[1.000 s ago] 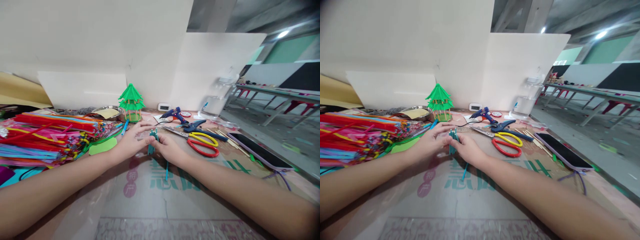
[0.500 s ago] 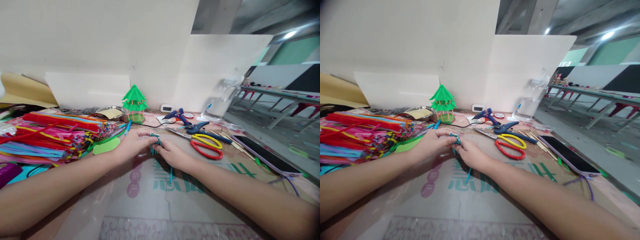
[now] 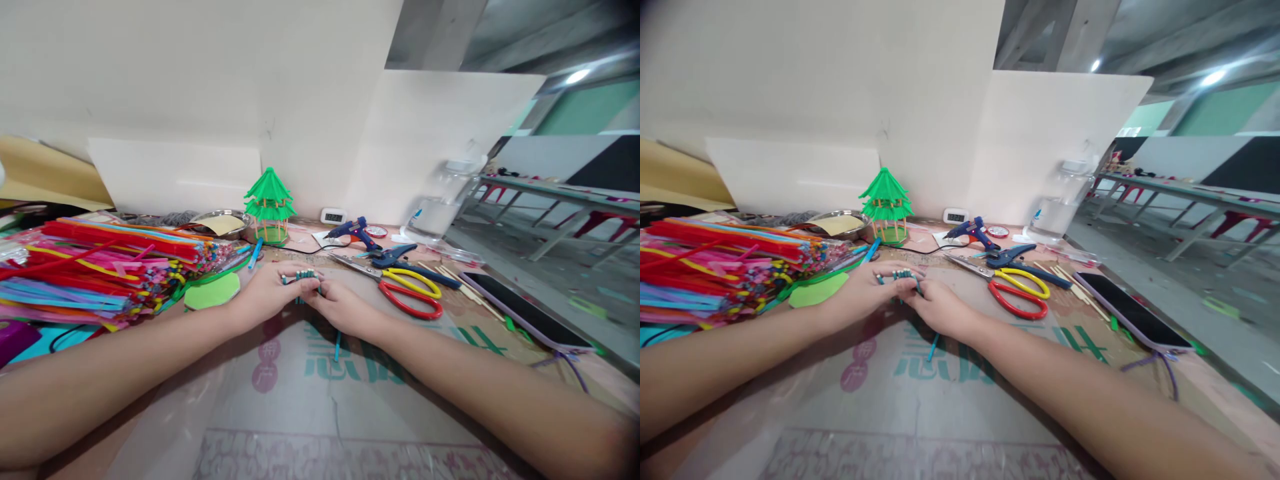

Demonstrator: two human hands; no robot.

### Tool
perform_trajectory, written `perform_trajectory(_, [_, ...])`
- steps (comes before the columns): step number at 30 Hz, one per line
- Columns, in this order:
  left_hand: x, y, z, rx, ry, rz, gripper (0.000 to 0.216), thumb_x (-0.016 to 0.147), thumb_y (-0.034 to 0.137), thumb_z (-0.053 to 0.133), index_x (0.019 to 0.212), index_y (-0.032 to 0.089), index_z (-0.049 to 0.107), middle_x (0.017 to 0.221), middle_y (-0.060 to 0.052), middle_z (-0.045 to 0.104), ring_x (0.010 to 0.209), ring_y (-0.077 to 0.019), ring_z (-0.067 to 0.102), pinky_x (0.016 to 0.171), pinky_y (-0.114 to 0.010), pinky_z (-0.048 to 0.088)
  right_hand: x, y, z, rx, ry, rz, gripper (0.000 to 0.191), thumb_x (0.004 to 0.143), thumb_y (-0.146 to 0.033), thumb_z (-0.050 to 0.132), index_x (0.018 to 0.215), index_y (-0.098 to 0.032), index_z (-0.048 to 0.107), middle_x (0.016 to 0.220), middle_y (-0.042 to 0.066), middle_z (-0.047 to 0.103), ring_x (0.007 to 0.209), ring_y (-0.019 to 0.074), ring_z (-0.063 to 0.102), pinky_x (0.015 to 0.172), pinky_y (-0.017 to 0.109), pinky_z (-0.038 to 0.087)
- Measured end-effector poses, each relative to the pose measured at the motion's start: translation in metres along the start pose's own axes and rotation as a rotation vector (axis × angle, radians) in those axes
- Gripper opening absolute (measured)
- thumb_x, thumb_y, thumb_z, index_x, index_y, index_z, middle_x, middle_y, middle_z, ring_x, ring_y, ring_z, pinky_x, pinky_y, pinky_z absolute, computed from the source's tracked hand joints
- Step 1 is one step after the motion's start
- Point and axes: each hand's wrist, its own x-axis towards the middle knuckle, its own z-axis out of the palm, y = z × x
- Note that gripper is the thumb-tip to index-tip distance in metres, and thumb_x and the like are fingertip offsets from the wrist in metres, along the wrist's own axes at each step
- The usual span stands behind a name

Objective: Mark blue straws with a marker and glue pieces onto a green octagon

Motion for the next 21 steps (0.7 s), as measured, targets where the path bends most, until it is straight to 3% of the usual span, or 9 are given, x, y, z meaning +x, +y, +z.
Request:
perform_trajectory(4, [0.000, -0.006, -0.001, 0.039, -0.004, -0.040, 0.038, 0.096, 0.049, 0.059, 0.089, 0.016, 0.077, 0.082, -0.005, 0.076, 0.076, -0.0204, 0.069, 0.066, -0.028, 0.053, 0.001, -0.005, -0.001, 0.157, -0.007, 0.003, 0.011, 0.089, -0.032, 0.067, 0.093, -0.022, 0.069, 0.081, 0.000, 0.066, 0.077, 0.0190, 0.060, 0.077, 0.032, 0.050])
perform_trajectory(8, [-0.001, -0.011, -0.002, 0.053, -0.050, -0.044, 0.044, 0.097, 0.055, 0.059, 0.084, 0.015, 0.073, 0.065, 0.001, 0.065, 0.056, -0.0141, 0.055, 0.050, -0.024, 0.041, 0.002, -0.006, -0.001, 0.249, -0.026, 0.041, 0.010, 0.085, -0.031, 0.068, 0.083, -0.022, 0.071, 0.085, 0.000, 0.071, 0.080, 0.0180, 0.063, 0.077, 0.030, 0.050])
perform_trajectory(10, [-0.001, -0.011, -0.001, 0.052, -0.061, -0.012, 0.045, 0.096, 0.057, 0.059, 0.086, 0.016, 0.073, 0.073, -0.001, 0.069, 0.064, -0.0160, 0.061, 0.057, -0.025, 0.048, 0.001, -0.006, -0.001, 0.246, -0.022, 0.051, 0.014, 0.086, -0.033, 0.067, 0.079, -0.022, 0.070, 0.077, -0.001, 0.068, 0.075, 0.0171, 0.061, 0.072, 0.028, 0.048])
perform_trajectory(12, [-0.001, -0.012, 0.002, 0.048, -0.060, 0.036, 0.046, 0.097, 0.060, 0.057, 0.093, 0.016, 0.073, 0.090, -0.005, 0.075, 0.084, -0.0208, 0.068, 0.076, -0.031, 0.056, 0.001, -0.006, -0.002, 0.216, 0.000, 0.043, 0.016, 0.088, -0.034, 0.066, 0.079, -0.022, 0.070, 0.070, -0.002, 0.064, 0.072, 0.0169, 0.060, 0.069, 0.028, 0.048])
perform_trajectory(15, [-0.003, -0.010, 0.007, 0.037, -0.063, 0.094, 0.052, 0.102, 0.064, 0.048, 0.109, 0.018, 0.071, 0.114, -0.009, 0.076, 0.115, -0.0265, 0.067, 0.104, -0.039, 0.054, 0.002, -0.008, 0.000, 0.107, 0.007, 0.029, 0.016, 0.087, -0.033, 0.070, 0.078, -0.020, 0.069, 0.071, -0.001, 0.064, 0.073, 0.0179, 0.060, 0.071, 0.029, 0.049])
perform_trajectory(21, [-0.009, -0.006, 0.016, 0.050, -0.048, 0.097, 0.059, 0.107, 0.068, 0.033, 0.125, 0.022, 0.065, 0.132, -0.009, 0.070, 0.128, -0.0253, 0.063, 0.115, -0.042, 0.048, 0.005, -0.010, 0.011, 0.006, -0.015, -0.040, 0.011, 0.089, -0.019, 0.064, 0.086, -0.017, 0.074, 0.084, 0.004, 0.072, 0.084, 0.0211, 0.067, 0.082, 0.032, 0.054])
